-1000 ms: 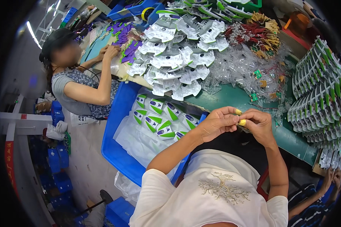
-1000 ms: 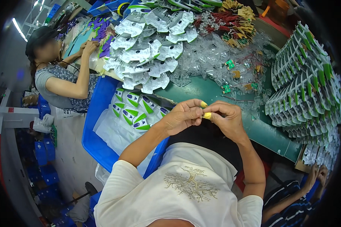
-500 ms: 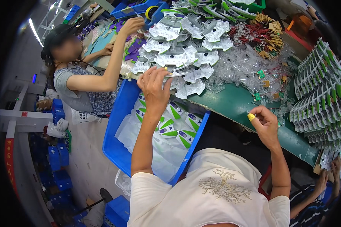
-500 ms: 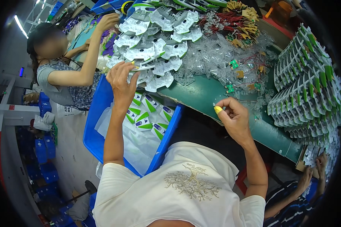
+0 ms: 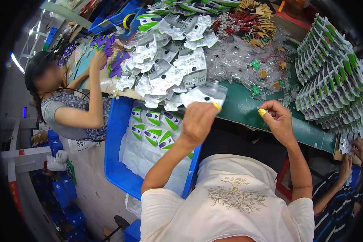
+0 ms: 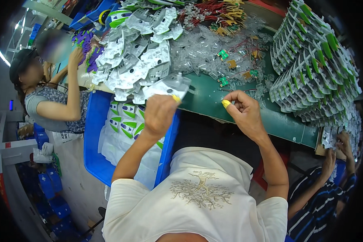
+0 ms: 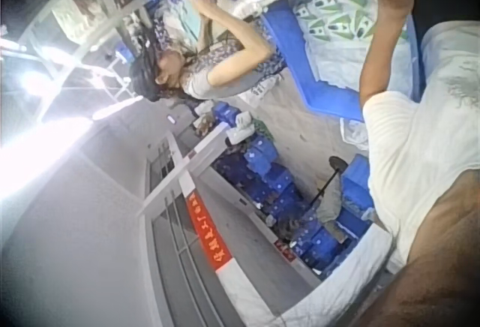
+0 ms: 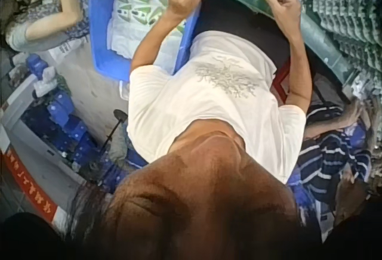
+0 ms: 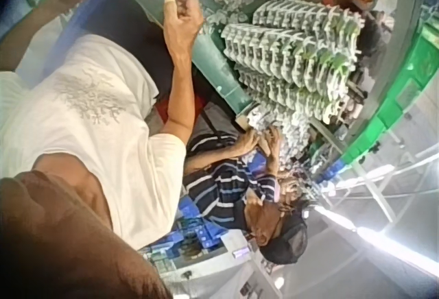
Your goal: Assembling small plastic components into a larger unit on a factory production line.
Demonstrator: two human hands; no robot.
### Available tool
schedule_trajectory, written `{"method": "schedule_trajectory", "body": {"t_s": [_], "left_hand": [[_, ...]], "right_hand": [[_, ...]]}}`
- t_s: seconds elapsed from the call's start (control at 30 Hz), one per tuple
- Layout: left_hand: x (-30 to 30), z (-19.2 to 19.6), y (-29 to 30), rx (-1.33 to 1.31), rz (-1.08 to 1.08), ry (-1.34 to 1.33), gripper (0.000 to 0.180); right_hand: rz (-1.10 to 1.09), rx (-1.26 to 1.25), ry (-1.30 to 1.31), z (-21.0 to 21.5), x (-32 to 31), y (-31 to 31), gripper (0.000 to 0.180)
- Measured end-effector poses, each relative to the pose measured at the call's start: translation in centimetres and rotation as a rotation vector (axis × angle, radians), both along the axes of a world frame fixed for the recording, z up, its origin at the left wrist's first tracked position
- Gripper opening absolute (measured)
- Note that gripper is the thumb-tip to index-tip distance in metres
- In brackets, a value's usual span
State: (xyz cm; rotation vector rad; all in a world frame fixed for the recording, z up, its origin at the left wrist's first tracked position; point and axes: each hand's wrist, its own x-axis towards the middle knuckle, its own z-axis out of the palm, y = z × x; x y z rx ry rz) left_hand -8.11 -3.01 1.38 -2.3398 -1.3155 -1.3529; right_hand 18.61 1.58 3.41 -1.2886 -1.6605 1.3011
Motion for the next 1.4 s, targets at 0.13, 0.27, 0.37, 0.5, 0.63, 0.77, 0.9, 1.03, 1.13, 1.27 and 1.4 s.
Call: {"method": "schedule_trajectory", "body": {"t_s": [0.13,0.27,0.37,0.5,0.63,0.77,0.9,1.03,1.13,1.27,1.4], "left_hand": [[2.9,-1.4,-2.2,-0.115,-0.207,-0.009,0.03],[4.7,-2.8,-2.8,-0.161,-0.21,-0.003,0.03],[4.6,-3.3,-2.9,-0.208,-0.049,0.121,0.044],[4.5,-3.5,-2.1,-0.365,-0.057,0.159,0.053],[5.2,-3.7,-2.1,-0.38,-0.055,0.225,0.055],[4.7,-2.5,-1.6,-0.409,-0.13,0.164,0.052],[3.3,-1.0,1.0,-0.346,-0.28,-0.15,0.032],[4.2,-1.1,6.9,-0.207,-0.1,-0.059,0.022],[5.0,-1.4,10.1,-0.169,-0.035,0.18,0.028],[4.1,-1.8,10.6,-0.13,-0.088,0.187,0.031],[2.7,-1.9,7.5,-0.163,-0.065,0.039,0.028]], "right_hand": [[-0.029,-0.002,0.035,0.1,0.2,0.2,0.007],[-0.005,0.085,-0.03,0.6,0.8,-0.2,0.009],[0.076,0.254,-0.192,2.2,0.1,-0.9,0.01],[0.165,0.563,-0.304,-0.4,-2.1,-0.6,0.011],[0.222,0.653,-0.577,-1.8,-4.0,-0.1,0.01],[0.354,0.613,-0.686,-1.4,-4.1,-0.4,0.012],[0.351,0.579,-0.65,-1.5,-3.9,-0.7,0.011],[0.319,0.589,-0.634,-1.7,-3.9,-1.0,0.014],[0.315,0.598,-0.624,-1.6,-3.4,-1.1,0.016],[0.275,0.624,-0.62,-1.6,-2.3,-1.4,0.017],[0.278,0.583,-0.639,-1.7,-2.1,-2.1,0.016]]}}
